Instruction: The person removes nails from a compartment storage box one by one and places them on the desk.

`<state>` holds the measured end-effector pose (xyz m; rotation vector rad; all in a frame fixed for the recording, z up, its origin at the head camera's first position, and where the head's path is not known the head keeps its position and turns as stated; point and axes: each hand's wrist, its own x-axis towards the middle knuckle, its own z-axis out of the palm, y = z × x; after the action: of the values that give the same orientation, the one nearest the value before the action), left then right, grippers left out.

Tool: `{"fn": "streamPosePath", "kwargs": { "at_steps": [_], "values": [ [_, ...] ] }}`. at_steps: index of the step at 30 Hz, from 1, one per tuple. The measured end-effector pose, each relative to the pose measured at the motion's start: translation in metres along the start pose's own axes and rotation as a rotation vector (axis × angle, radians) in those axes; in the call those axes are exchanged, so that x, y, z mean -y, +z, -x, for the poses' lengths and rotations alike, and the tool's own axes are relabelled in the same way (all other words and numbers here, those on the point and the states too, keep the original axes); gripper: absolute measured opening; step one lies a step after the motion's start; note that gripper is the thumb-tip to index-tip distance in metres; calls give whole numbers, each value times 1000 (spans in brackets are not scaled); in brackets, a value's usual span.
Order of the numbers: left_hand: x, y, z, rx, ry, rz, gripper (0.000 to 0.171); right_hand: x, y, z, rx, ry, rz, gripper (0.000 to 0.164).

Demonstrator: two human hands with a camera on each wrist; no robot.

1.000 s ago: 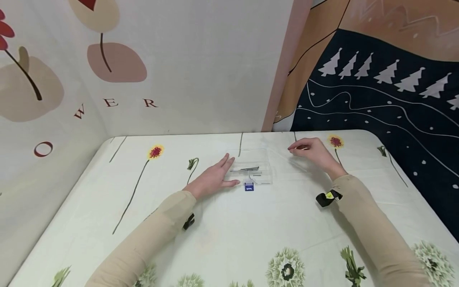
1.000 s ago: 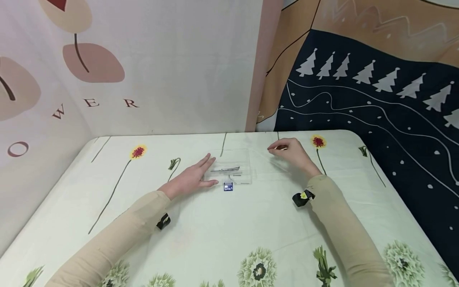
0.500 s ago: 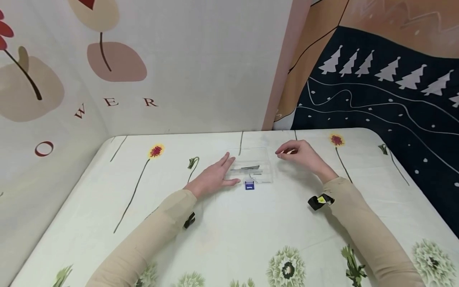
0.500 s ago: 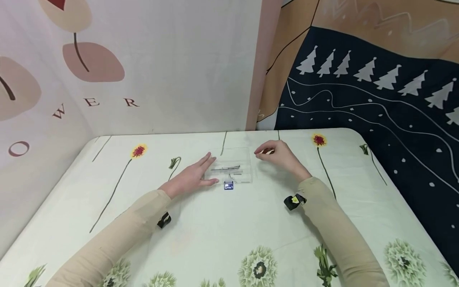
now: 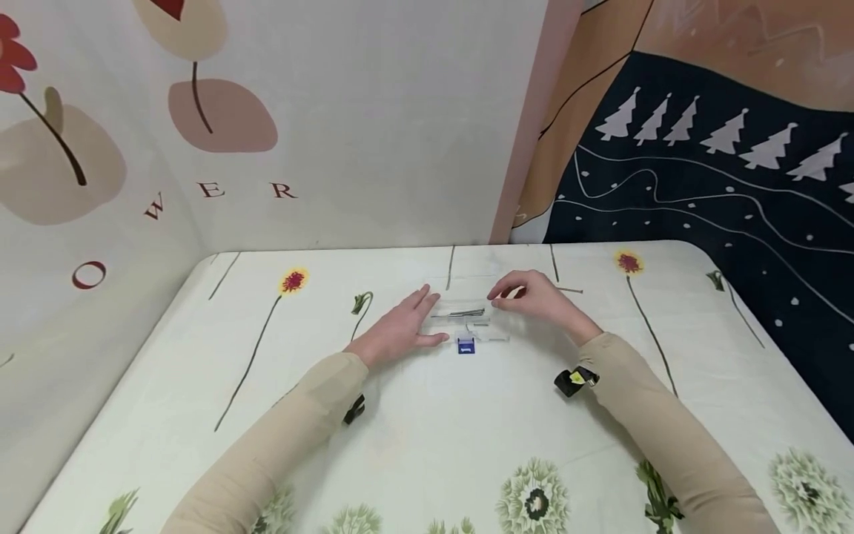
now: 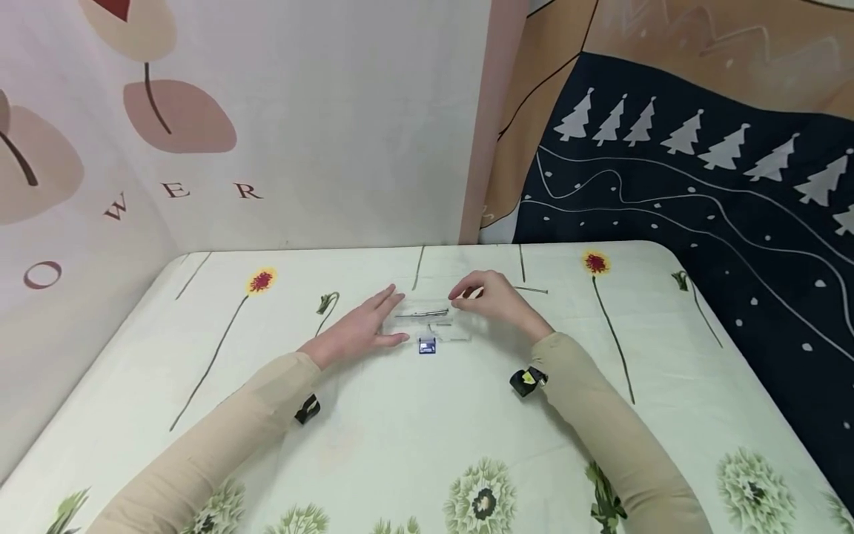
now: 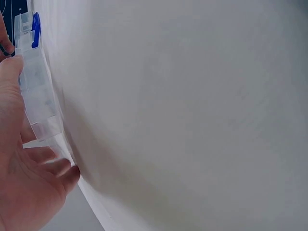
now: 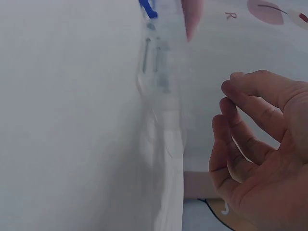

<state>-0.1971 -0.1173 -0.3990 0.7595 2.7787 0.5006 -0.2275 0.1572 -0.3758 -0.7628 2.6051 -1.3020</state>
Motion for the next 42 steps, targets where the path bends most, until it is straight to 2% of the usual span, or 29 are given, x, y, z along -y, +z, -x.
{"fn": "streamPosePath", "kwargs": {
  "at_steps": [10,16,20,25,33,37,42],
  "values": [
    [0,1,-3,-9,-19,-92,83,6,18,-8,55,18,40,12],
    [0,1,-2,-12,-30,-119,83,3,26,-10,122,20,129,16],
    [0,2,-2,-18,-27,-131,82,3,27,-9,148,37,166,23],
    [0,2,-2,-25,-24,-148,82,3,25,-9,159,47,146,28],
    [-1,1,-3,-21,-28,-158,82,1,25,-10,213,68,146,31],
    [-2,0,-3,-22,-28,-161,82,1,27,-10,215,44,184,29],
    [-2,0,-2,-21,-32,-163,81,3,29,-10,205,78,183,26]
  ]
}}
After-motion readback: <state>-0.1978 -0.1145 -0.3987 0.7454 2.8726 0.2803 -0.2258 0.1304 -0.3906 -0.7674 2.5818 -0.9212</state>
